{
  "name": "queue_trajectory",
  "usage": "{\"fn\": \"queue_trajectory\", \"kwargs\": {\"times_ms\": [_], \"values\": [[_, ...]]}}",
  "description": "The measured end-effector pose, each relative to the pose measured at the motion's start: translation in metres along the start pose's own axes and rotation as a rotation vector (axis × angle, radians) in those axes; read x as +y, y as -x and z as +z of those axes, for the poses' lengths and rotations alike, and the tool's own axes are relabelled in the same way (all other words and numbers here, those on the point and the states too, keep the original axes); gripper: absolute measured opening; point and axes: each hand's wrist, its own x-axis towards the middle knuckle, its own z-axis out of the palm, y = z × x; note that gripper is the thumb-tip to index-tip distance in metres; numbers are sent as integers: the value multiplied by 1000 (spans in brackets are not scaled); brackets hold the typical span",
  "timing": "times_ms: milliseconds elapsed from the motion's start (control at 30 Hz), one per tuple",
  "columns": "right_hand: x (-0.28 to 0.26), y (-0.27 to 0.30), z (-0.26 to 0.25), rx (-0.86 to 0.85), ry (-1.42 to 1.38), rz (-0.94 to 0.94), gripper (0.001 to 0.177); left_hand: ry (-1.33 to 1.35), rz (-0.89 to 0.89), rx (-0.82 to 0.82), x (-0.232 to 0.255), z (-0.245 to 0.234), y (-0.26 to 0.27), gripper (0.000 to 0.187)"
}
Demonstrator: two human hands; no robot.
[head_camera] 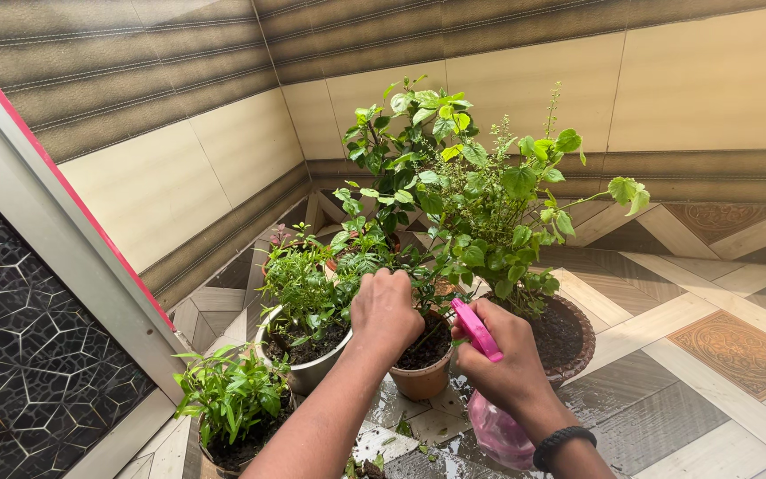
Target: The person holds a spray bottle and sprays water onto various potted plants on a balcony, occasionally using their other hand to move leaves or check the soil.
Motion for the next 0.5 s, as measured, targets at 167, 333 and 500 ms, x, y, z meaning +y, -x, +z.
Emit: {"fn": "queue_trajectory", "kwargs": {"times_ms": [167,333,500], "values": [[-1,2,4,-45,-9,55,15,10,-337,-174,-5,-5,-1,68],[-7,4,8,-70,16,28,17,319,-660,-235,-20,0,-8,56],[0,5,13,-115,-37,24,17,324,-685,-265,-31,8,-15,32]]}}
